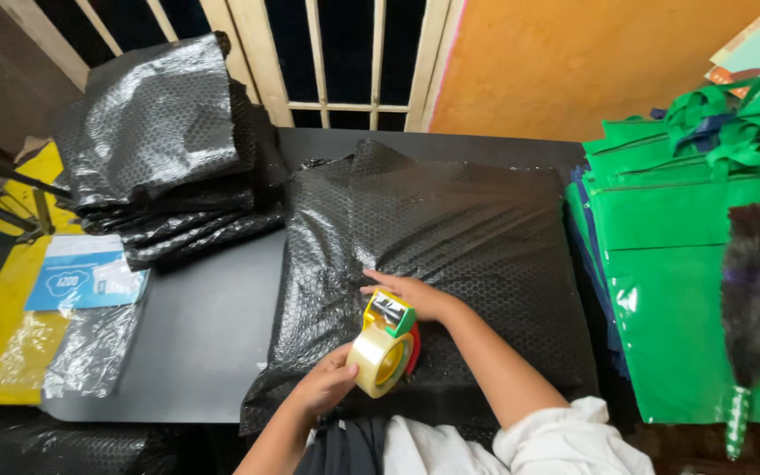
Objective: The person seals a black bubble mailer using a tape dispenser, then folds and tapes a green reusable bag into the mailer. The person repeatedly folds the mailer edges and secures them with tape.
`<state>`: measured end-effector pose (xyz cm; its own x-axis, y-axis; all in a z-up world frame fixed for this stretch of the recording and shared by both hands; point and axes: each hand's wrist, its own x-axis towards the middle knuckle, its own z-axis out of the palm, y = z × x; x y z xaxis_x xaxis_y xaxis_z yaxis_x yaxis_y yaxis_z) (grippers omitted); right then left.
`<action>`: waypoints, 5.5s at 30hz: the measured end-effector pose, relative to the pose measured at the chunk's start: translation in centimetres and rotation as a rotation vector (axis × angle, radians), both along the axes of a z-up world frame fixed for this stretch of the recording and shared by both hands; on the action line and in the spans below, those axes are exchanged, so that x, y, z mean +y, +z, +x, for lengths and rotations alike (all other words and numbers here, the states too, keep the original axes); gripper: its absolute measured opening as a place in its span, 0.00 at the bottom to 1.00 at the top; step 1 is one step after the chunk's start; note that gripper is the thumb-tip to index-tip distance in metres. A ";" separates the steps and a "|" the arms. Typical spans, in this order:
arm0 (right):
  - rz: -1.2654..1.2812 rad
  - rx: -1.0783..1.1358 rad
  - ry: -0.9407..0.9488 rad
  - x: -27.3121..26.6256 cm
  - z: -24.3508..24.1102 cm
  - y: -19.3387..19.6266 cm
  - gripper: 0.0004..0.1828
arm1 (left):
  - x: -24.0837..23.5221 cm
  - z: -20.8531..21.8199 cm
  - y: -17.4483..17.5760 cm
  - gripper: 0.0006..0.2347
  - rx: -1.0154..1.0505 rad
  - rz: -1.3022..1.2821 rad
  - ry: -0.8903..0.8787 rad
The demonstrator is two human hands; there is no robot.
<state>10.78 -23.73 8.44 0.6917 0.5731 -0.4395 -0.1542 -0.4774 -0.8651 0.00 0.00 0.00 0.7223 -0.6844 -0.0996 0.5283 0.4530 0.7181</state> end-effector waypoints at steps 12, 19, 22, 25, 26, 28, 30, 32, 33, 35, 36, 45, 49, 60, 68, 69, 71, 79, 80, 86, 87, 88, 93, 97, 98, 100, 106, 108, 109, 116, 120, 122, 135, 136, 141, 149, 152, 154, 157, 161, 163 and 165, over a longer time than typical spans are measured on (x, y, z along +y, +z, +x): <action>0.306 -0.098 -0.185 -4.9 0.1 0.2 0.22 | -1.4 -0.4 3.1 0.22 -0.368 0.376 -0.095; -0.113 -0.697 0.096 -5.1 -3.3 8.8 0.16 | -1.8 -0.3 4.2 0.23 -0.434 0.470 -0.109; -0.318 -0.750 0.246 -5.2 -3.2 8.6 0.20 | -1.8 -0.3 4.2 0.23 -0.439 0.478 -0.102; -0.312 -0.902 0.282 -5.5 -3.3 8.5 0.19 | -1.9 -0.5 4.5 0.23 -0.460 0.477 -0.102; -0.304 -0.910 0.285 -5.5 -3.4 8.7 0.20 | -1.9 -0.6 4.8 0.23 -0.459 0.461 -0.105; -0.296 -0.919 0.288 -5.5 -3.6 9.4 0.21 | -2.0 -0.6 5.1 0.22 -0.459 0.446 -0.107; -0.266 -0.847 0.309 -5.4 -3.7 10.5 0.12 | -2.0 -0.6 5.0 0.23 -0.438 0.426 -0.102; -0.261 -0.855 0.305 -5.3 -3.1 9.7 0.09 | -2.1 -0.6 5.1 0.24 -0.466 0.448 -0.103; -0.256 -0.864 0.302 -5.3 -2.8 9.3 0.05 | -2.1 -0.6 5.2 0.24 -0.495 0.470 -0.105; -0.285 -0.887 0.293 -5.0 -2.9 9.5 0.03 | -2.2 -1.0 4.9 0.25 -0.516 0.572 -0.095; -0.313 -0.909 0.284 -4.9 -2.9 9.5 0.03 | -2.3 -1.2 4.7 0.26 -0.537 0.674 -0.086; -0.583 -0.709 0.399 -4.6 -6.0 11.4 0.07 | -3.8 -1.7 5.4 0.19 -0.467 0.812 0.042; -0.521 -0.675 0.397 -4.2 -6.8 11.5 0.07 | -4.3 -1.7 4.9 0.17 -0.469 0.836 0.054; -0.546 -0.634 0.358 -2.5 -9.0 12.1 0.08 | -5.8 -2.3 6.6 0.22 -0.667 0.931 0.143; -0.490 -0.447 0.166 -2.9 -6.5 13.6 0.16 | -5.4 -3.2 2.4 0.26 -0.909 0.863 0.321; -0.457 -0.484 0.167 -3.0 -6.4 13.3 0.17 | -5.2 -3.4 1.9 0.35 -0.956 0.794 0.284; -0.461 -0.501 0.156 -3.1 -6.3 13.5 0.17 | -4.7 -3.4 3.0 0.29 -0.870 0.835 0.146; -0.581 -0.705 0.272 -1.9 -8.5 14.0 0.11 | -5.2 -2.9 -0.2 0.19 -0.980 0.900 0.107; -0.591 -0.732 0.281 -1.8 -8.6 13.8 0.12 | -5.4 -2.9 -0.1 0.20 -1.007 0.910 0.116; -0.427 -0.860 0.295 -1.6 -10.2 15.7 0.10 | -5.5 -2.2 0.2 0.23 -0.823 0.988 0.096; -0.392 -0.886 0.276 -1.7 -10.3 16.5 0.11 | -5.4 -2.2 0.3 0.23 -0.854 0.981 0.087; -0.391 -0.885 0.274 -2.1 -10.0 16.5 0.11 | -5.3 -2.6 0.8 0.23 -0.855 0.982 0.084; -0.314 -0.730 0.151 -4.5 -8.8 20.8 0.14 | -5.1 -1.3 0.4 0.19 -0.791 0.941 0.157; -0.403 -0.609 0.105 -4.9 -5.0 21.4 0.16 | -4.5 -1.6 -2.0 0.18 -0.814 0.877 0.180; -0.348 -0.488 0.055 -5.5 -3.3 20.3 0.18 | -4.3 -1.7 -2.9 0.19 -0.790 0.862 0.161; -0.289 -0.369 -0.008 -7.6 -0.6 17.3 0.21 | -3.9 -1.8 -3.3 0.19 -0.772 0.849 0.132; 0.079 -0.123 -0.012 -13.6 3.6 9.8 0.26 | -3.3 -2.2 -3.3 0.17 -0.632 0.723 0.112; 0.056 -0.039 -0.059 -14.6 4.3 9.2 0.27 | -3.4 -2.1 -4.2 0.18 -0.616 0.653 0.121; 0.055 -0.040 -0.062 -14.6 4.7 8.3 0.27 | -3.3 -2.2 -4.4 0.18 -0.617 0.651 0.119; 0.125 0.222 -0.088 -14.7 5.4 0.4 0.24 | -2.6 -1.8 -0.1 0.14 -0.658 0.517 -0.019; 0.211 0.285 -0.105 -13.9 4.4 -2.9 0.24 | -2.3 -1.9 1.8 0.17 -0.681 0.542 -0.087; 0.218 0.285 -0.147 -13.1 3.2 -3.8 0.24 | -1.9 -2.2 0.2 0.17 -0.651 0.566 -0.094; 0.236 -0.033 -0.574 -14.4 -8.9 -3.2 0.26 | -0.4 -2.7 -6.0 0.17 -0.617 0.527 -0.109; 0.234 -0.032 -0.576 -15.4 -9.2 -3.8 0.26 | -0.4 -2.8 -5.8 0.17 -0.616 0.525 -0.111; 0.234 -0.216 -0.774 -20.1 -12.2 -3.8 0.26 | -0.4 -3.2 -2.7 0.21 -0.561 0.429 -0.134; 1.277 0.019 -0.768 -15.0 -9.8 -5.0 0.26 | -0.3 -3.2 -4.4 0.17 -0.466 0.397 -0.118; 1.337 0.109 -0.781 -11.9 -7.6 -9.5 0.25 | 0.5 -3.5 -5.1 0.15 -0.401 0.402 -0.069; 1.313 0.137 -0.762 -10.5 -6.9 -11.1 0.25 | 2.2 -3.7 -4.6 0.15 -0.363 0.415 -0.011; 1.233 0.116 -0.696 -10.3 -7.0 -10.9 0.23 | 7.5 -3.7 -3.5 0.26 -0.304 0.433 0.165; 1.257 0.187 -0.704 -10.5 -7.1 -11.3 0.33 | 17.3 -1.9 -1.6 0.15 -0.387 0.864 0.580; 1.262 0.194 -0.715 -10.3 -7.1 -11.4 0.35 | 21.2 -0.3 0.0 0.13 -0.411 1.032 0.734; 1.274 0.168 -0.719 -10.3 -7.2 -11.3 0.31 | 24.5 1.6 0.6 0.20 -0.575 1.658 0.811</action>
<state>3.54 -33.98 -2.84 0.9819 0.1890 -0.0155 -0.1626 0.7969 -0.5819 1.56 24.55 0.65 0.9475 0.2915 0.1315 0.1553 -0.7790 0.6075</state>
